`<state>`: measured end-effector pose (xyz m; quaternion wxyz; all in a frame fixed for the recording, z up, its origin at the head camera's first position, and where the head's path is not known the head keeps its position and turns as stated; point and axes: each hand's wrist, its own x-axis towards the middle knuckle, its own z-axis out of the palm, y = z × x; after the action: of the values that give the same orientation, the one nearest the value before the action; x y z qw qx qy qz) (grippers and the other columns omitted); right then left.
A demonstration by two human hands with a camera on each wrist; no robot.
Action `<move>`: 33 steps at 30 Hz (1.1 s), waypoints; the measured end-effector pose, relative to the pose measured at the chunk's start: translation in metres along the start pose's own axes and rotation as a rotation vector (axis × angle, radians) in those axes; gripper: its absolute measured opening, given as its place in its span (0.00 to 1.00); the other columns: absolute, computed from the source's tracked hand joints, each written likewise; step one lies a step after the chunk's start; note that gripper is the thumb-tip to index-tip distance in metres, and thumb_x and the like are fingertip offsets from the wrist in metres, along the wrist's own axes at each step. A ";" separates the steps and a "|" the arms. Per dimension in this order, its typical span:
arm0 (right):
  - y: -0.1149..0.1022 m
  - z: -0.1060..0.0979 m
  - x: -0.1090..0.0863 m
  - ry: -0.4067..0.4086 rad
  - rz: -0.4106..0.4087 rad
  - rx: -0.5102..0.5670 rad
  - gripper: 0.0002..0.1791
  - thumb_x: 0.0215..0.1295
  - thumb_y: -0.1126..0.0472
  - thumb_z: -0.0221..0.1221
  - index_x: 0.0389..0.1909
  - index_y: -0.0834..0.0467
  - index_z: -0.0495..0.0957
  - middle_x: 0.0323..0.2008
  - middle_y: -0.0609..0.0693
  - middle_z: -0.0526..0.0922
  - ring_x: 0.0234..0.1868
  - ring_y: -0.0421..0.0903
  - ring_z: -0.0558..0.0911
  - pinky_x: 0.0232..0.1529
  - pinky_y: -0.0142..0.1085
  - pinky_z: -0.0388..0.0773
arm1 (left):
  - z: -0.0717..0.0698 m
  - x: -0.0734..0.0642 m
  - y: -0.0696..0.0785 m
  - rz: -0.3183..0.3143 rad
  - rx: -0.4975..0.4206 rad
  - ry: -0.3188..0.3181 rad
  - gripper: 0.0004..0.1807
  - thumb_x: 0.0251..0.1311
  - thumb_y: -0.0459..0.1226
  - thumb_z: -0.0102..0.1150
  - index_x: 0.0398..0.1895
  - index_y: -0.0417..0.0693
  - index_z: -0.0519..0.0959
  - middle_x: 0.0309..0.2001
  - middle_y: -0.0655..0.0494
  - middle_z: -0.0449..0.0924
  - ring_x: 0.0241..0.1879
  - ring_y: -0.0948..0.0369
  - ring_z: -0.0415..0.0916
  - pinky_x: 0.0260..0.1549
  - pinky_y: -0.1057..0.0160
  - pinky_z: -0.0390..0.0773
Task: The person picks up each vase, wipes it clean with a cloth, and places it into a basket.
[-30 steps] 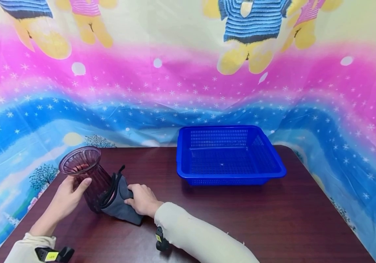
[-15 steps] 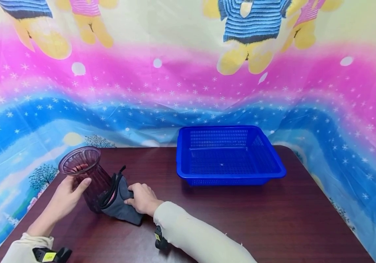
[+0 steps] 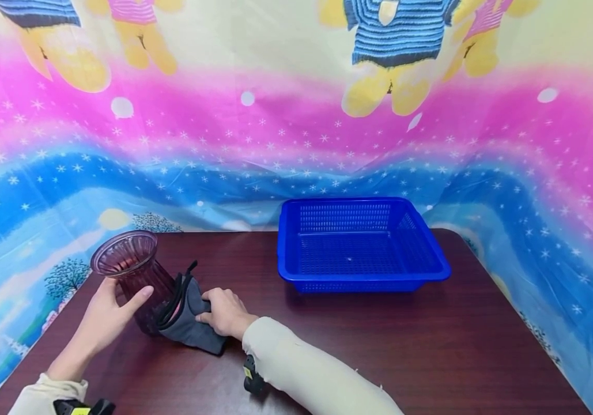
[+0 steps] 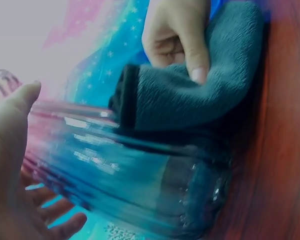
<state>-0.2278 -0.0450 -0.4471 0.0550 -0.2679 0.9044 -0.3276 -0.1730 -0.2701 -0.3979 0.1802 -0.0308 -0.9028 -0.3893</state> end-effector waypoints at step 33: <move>0.000 0.000 -0.001 -0.012 -0.001 -0.032 0.16 0.63 0.54 0.69 0.50 0.54 0.84 0.43 0.46 0.88 0.36 0.38 0.80 0.36 0.28 0.74 | 0.009 -0.008 0.011 -0.147 0.183 0.121 0.39 0.57 0.56 0.69 0.64 0.40 0.70 0.49 0.30 0.84 0.52 0.33 0.79 0.46 0.36 0.75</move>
<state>-0.2266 -0.0442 -0.4472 0.0560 -0.2712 0.9091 -0.3112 -0.1658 -0.2554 -0.3986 0.2072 0.0757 -0.9218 -0.3187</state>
